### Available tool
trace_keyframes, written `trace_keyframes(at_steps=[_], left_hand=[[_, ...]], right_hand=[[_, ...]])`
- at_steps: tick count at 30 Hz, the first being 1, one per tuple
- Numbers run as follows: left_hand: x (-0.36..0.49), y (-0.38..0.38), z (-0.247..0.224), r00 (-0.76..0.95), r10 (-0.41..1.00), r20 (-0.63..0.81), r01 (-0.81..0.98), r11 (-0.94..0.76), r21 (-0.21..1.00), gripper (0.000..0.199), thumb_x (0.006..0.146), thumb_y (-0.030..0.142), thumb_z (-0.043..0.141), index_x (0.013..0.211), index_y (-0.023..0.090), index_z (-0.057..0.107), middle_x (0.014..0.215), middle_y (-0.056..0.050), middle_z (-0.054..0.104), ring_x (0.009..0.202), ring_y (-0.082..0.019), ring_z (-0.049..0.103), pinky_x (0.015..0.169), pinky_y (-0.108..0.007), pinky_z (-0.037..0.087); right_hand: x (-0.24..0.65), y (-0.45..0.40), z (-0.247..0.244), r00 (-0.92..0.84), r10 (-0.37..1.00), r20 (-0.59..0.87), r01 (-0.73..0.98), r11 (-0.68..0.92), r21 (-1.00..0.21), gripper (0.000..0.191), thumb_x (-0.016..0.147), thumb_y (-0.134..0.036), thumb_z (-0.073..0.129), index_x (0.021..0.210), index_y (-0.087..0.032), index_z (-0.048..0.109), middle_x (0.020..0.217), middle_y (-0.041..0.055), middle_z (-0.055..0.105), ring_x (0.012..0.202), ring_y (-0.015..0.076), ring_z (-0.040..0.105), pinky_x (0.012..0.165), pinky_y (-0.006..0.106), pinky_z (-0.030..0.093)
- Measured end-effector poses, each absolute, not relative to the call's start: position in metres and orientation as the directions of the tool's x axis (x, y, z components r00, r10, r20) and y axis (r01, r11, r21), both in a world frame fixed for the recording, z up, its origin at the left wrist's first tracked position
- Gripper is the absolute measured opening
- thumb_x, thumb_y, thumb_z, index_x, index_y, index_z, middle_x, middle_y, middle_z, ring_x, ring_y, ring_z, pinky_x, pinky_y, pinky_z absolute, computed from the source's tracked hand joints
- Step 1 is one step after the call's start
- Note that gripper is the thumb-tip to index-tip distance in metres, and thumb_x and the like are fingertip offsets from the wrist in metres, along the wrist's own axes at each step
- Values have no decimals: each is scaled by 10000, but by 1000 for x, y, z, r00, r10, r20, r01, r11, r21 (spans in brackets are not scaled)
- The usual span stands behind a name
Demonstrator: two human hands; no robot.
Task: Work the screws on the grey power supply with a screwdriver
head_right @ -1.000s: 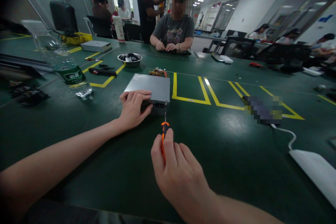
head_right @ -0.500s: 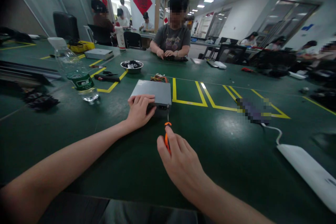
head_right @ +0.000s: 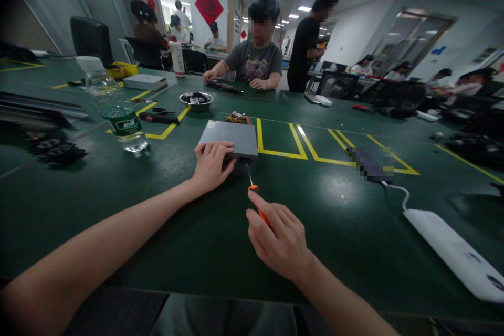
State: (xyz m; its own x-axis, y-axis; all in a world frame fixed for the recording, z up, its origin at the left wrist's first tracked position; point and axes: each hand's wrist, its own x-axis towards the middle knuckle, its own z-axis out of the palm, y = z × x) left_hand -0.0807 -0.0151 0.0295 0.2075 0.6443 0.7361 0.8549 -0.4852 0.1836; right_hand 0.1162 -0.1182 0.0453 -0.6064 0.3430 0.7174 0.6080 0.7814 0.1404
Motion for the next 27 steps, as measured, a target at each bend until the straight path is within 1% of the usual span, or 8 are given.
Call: trace_keyframes(at_steps=[4,9,15,22,27], left_hand=[[-80,-15,29,210,635,743,852,-492,179,153,820,253,511,964,202,495,1143,-34,587,1067,-213,484,901,-410,260],[-80,-15,28,209,629,749,853,-491,175,164,813,245,518,968,202,489,1146,-29,585,1071,-211,481,905,-411,258],[-80,-16,26,207,628,750,859,-484,168,172,808,243,520,973,206,485,1142,-28,586,1069,-215,481,900,-410,259],[-80,-17,27,204,635,745,856,-485,179,164,813,245,514,971,208,489,1141,-32,586,1073,-217,477,907,-411,252],[-79,-17,27,202,640,742,860,-478,178,159,815,247,512,967,205,495,1143,-30,582,1068,-218,471,906,-414,251]], right_hand=[[108,-115,42,-657,301,691,556,813,174,203,773,-55,520,958,-138,533,1095,176,605,864,182,603,715,322,508],[105,-109,39,-664,326,673,570,803,173,198,768,-47,528,951,-123,534,1104,188,596,859,193,598,716,336,503],[106,-108,38,-650,334,683,586,793,170,205,776,-44,517,961,-133,523,1105,188,593,871,195,600,721,339,503],[104,-108,37,-592,374,714,622,776,109,237,796,-44,489,1010,-145,486,1122,190,574,939,195,594,742,341,509],[101,-104,41,-533,388,752,626,779,41,250,810,-67,490,1039,-161,462,1131,171,562,1001,197,574,783,348,509]])
